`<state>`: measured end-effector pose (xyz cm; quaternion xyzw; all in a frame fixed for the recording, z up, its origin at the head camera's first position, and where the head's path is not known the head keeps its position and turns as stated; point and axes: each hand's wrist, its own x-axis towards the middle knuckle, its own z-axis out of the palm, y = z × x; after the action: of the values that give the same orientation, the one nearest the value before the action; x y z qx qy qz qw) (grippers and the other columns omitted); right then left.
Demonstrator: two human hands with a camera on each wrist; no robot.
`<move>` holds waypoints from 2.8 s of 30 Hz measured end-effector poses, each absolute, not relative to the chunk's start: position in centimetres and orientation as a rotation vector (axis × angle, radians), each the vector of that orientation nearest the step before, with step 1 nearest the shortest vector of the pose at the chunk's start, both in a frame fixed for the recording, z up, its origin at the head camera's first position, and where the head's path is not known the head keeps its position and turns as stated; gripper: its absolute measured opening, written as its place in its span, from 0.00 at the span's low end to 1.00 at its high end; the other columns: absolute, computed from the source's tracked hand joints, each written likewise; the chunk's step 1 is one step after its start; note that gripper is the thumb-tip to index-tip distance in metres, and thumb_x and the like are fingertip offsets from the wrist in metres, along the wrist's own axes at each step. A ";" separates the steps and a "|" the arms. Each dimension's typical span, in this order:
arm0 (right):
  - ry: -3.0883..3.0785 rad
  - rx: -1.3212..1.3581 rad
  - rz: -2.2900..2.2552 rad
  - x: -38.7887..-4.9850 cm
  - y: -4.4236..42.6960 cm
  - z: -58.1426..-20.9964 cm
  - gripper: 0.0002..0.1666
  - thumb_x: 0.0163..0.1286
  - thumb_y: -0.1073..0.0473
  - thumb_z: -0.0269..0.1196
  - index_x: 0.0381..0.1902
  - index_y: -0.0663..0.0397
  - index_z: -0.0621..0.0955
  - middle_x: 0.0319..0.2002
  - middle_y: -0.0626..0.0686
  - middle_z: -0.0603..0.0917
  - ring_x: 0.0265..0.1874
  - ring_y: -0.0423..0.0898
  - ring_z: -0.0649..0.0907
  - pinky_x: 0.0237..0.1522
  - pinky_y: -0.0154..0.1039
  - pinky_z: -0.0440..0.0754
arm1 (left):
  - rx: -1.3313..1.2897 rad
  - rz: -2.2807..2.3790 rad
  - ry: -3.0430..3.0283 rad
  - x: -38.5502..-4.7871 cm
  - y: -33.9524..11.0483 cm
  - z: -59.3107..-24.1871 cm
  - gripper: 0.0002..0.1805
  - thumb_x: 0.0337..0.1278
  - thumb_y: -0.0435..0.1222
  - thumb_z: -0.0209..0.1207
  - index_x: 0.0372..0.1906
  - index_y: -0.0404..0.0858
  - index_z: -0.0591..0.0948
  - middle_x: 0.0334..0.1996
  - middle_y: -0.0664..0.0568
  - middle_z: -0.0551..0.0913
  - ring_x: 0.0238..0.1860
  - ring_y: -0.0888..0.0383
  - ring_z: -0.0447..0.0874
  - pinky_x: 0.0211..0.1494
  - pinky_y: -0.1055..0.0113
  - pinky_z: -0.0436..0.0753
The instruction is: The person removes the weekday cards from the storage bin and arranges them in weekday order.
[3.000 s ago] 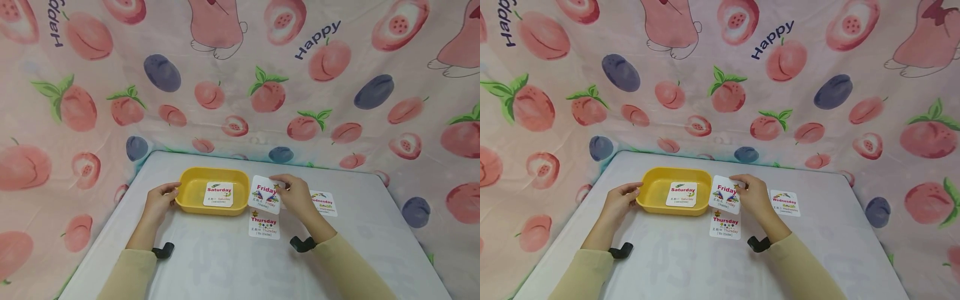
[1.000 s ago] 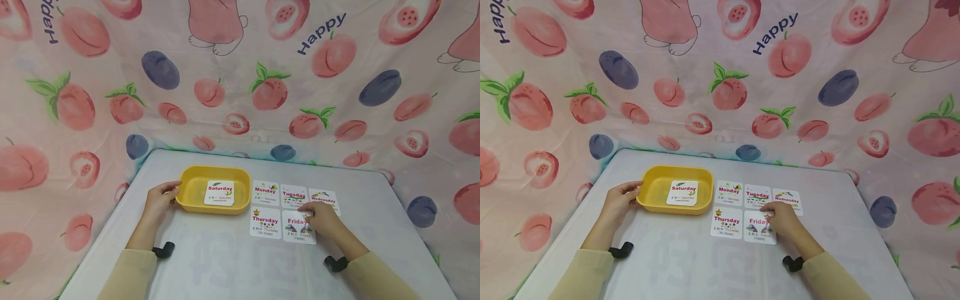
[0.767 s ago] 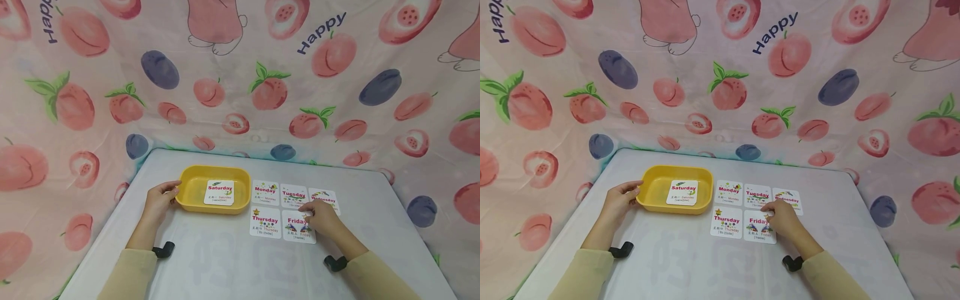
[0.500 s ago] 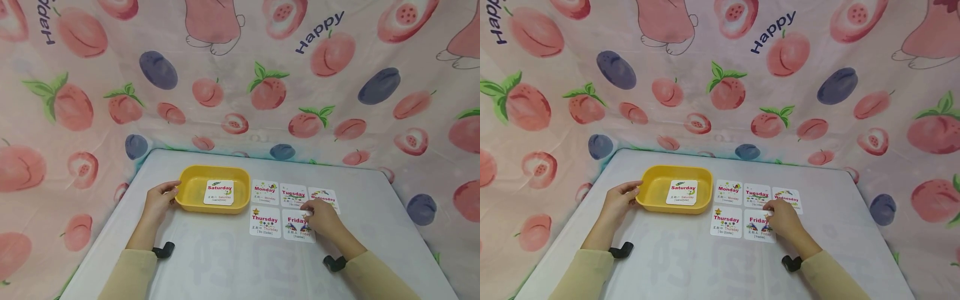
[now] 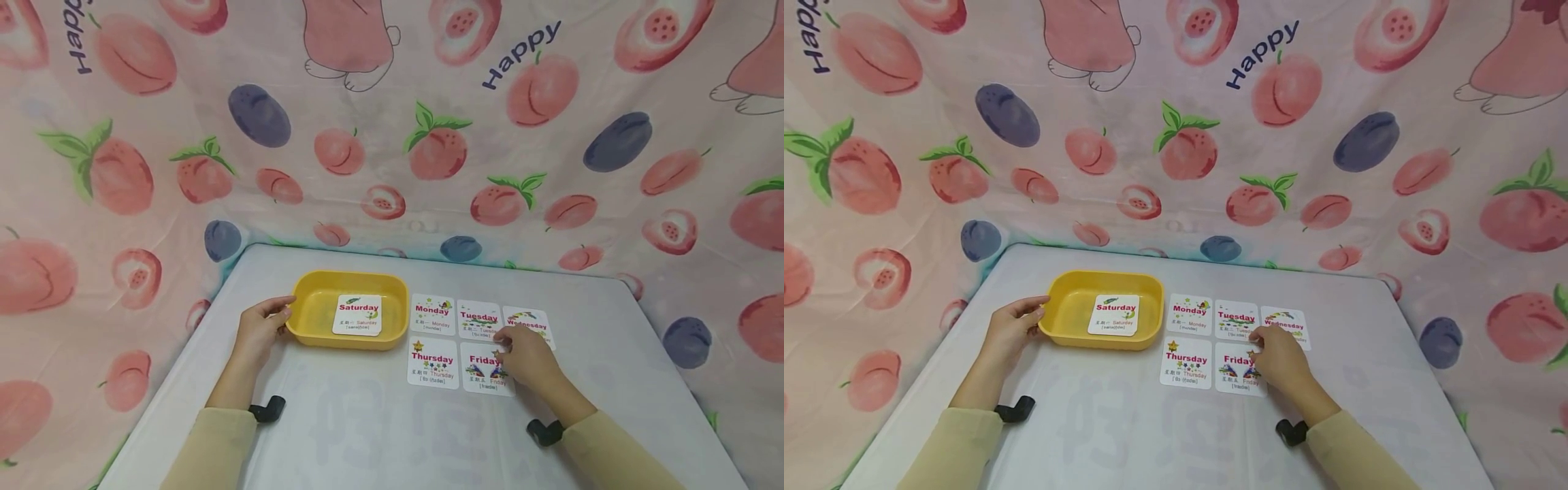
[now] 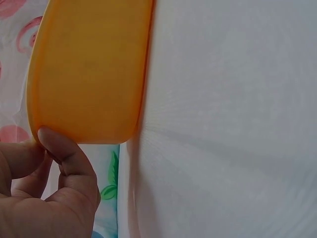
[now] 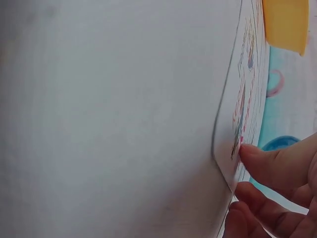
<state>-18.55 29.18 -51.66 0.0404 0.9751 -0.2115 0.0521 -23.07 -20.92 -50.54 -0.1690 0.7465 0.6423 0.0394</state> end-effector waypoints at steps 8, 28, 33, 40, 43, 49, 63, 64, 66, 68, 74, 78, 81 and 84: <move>3.015 0.102 -0.665 -19.0 28.9 -51.2 0.30 0.65 0.62 0.74 0.65 0.60 0.82 0.59 0.64 0.83 0.56 0.61 0.82 0.60 0.63 0.82 | -0.524 1.969 2.294 -23.1 -20.8 -50.5 0.20 0.79 0.32 0.59 0.70 0.38 0.83 0.53 0.49 0.77 0.41 0.59 0.77 0.43 0.72 0.84; 3.028 0.037 -0.720 -21.0 26.3 -49.1 0.51 0.68 0.54 0.75 0.82 0.53 0.63 0.79 0.69 0.63 0.76 0.72 0.63 0.73 0.77 0.68 | -0.541 1.984 2.267 -23.1 -20.9 -50.6 0.20 0.80 0.32 0.58 0.70 0.39 0.83 0.54 0.49 0.76 0.43 0.59 0.77 0.43 0.73 0.83; 3.032 -0.038 -0.756 -21.3 25.3 -48.4 0.52 0.69 0.53 0.75 0.83 0.52 0.62 0.79 0.69 0.62 0.77 0.72 0.62 0.74 0.78 0.63 | -0.546 1.982 2.265 -23.0 -20.9 -50.5 0.20 0.80 0.32 0.59 0.70 0.39 0.83 0.54 0.49 0.76 0.43 0.58 0.77 0.42 0.73 0.83; 3.014 -0.098 -0.811 -22.0 23.2 -47.9 0.55 0.67 0.51 0.78 0.83 0.49 0.61 0.81 0.66 0.61 0.78 0.70 0.61 0.74 0.77 0.63 | -0.528 1.983 2.275 -23.1 -20.9 -50.6 0.20 0.80 0.33 0.59 0.70 0.40 0.83 0.53 0.49 0.76 0.43 0.58 0.77 0.42 0.74 0.83; 3.004 -0.129 -0.831 -22.3 22.0 -47.7 0.56 0.65 0.51 0.79 0.83 0.47 0.61 0.81 0.64 0.61 0.79 0.69 0.61 0.75 0.76 0.63 | -0.526 1.983 2.276 -23.1 -21.0 -50.7 0.20 0.80 0.33 0.59 0.70 0.40 0.83 0.53 0.50 0.76 0.43 0.58 0.77 0.42 0.74 0.83; 2.979 -0.186 -0.829 -22.9 19.1 -47.3 0.57 0.63 0.50 0.81 0.82 0.42 0.61 0.82 0.61 0.60 0.80 0.66 0.60 0.77 0.74 0.63 | -0.523 1.977 2.282 -23.2 -21.0 -50.7 0.20 0.80 0.33 0.59 0.70 0.40 0.83 0.54 0.49 0.76 0.43 0.58 0.77 0.42 0.74 0.83; 2.958 -0.377 -0.899 -23.7 13.6 -47.0 0.54 0.62 0.49 0.82 0.80 0.38 0.65 0.82 0.56 0.62 0.80 0.62 0.61 0.78 0.73 0.60 | -0.512 1.972 2.281 -23.2 -21.0 -50.8 0.20 0.79 0.33 0.59 0.70 0.39 0.83 0.55 0.49 0.77 0.43 0.58 0.77 0.43 0.74 0.84; 2.961 -0.397 -0.893 -23.7 13.2 -47.0 0.54 0.62 0.49 0.82 0.80 0.39 0.66 0.81 0.56 0.62 0.80 0.62 0.61 0.77 0.72 0.61 | -0.510 1.973 2.284 -23.2 -21.0 -50.8 0.20 0.79 0.33 0.59 0.70 0.39 0.83 0.55 0.49 0.77 0.43 0.58 0.77 0.43 0.74 0.84; 2.967 -0.434 -0.867 -23.9 12.5 -47.1 0.54 0.63 0.49 0.81 0.80 0.39 0.66 0.81 0.56 0.63 0.80 0.62 0.62 0.77 0.71 0.63 | -0.511 1.975 2.288 -23.1 -21.0 -50.8 0.20 0.79 0.33 0.59 0.69 0.39 0.83 0.55 0.49 0.77 0.43 0.57 0.77 0.43 0.74 0.83; 2.976 -0.469 -0.841 -24.1 11.8 -47.3 0.54 0.62 0.48 0.81 0.80 0.39 0.66 0.80 0.56 0.64 0.79 0.63 0.62 0.76 0.69 0.64 | -0.512 1.976 2.291 -23.1 -21.1 -50.8 0.20 0.79 0.33 0.60 0.69 0.39 0.83 0.55 0.49 0.77 0.43 0.57 0.77 0.43 0.74 0.83; 2.952 -0.549 -0.814 -24.8 9.7 -47.7 0.54 0.62 0.47 0.82 0.80 0.37 0.66 0.80 0.56 0.63 0.80 0.61 0.62 0.77 0.67 0.64 | -0.517 1.978 2.281 -23.2 -21.1 -50.9 0.20 0.79 0.33 0.60 0.69 0.40 0.83 0.55 0.50 0.77 0.43 0.58 0.77 0.43 0.74 0.83; 2.931 -0.613 -0.766 -25.0 8.5 -47.9 0.55 0.61 0.48 0.82 0.80 0.34 0.65 0.81 0.56 0.62 0.81 0.60 0.60 0.78 0.65 0.62 | -0.518 1.978 2.274 -23.1 -21.0 -50.8 0.20 0.79 0.33 0.60 0.69 0.39 0.83 0.54 0.50 0.77 0.42 0.58 0.77 0.43 0.73 0.83; 2.938 -0.668 -0.703 -25.1 7.7 -47.9 0.55 0.61 0.48 0.82 0.80 0.35 0.65 0.81 0.56 0.62 0.81 0.60 0.60 0.77 0.65 0.62 | -0.508 1.976 2.274 -23.1 -20.9 -50.8 0.20 0.79 0.33 0.60 0.70 0.38 0.83 0.53 0.49 0.77 0.42 0.58 0.77 0.43 0.72 0.84; 2.940 -0.715 -0.649 -25.3 7.0 -47.9 0.54 0.61 0.47 0.82 0.79 0.35 0.66 0.80 0.57 0.62 0.81 0.61 0.61 0.77 0.65 0.62 | -0.520 1.977 2.270 -23.1 -21.0 -50.8 0.20 0.79 0.33 0.60 0.70 0.38 0.83 0.53 0.49 0.77 0.42 0.58 0.77 0.43 0.72 0.84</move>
<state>-25.32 7.02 -47.93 -0.2311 0.9497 -0.2098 0.0236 -23.11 -20.96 -50.81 -0.1700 0.7424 0.6466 0.0431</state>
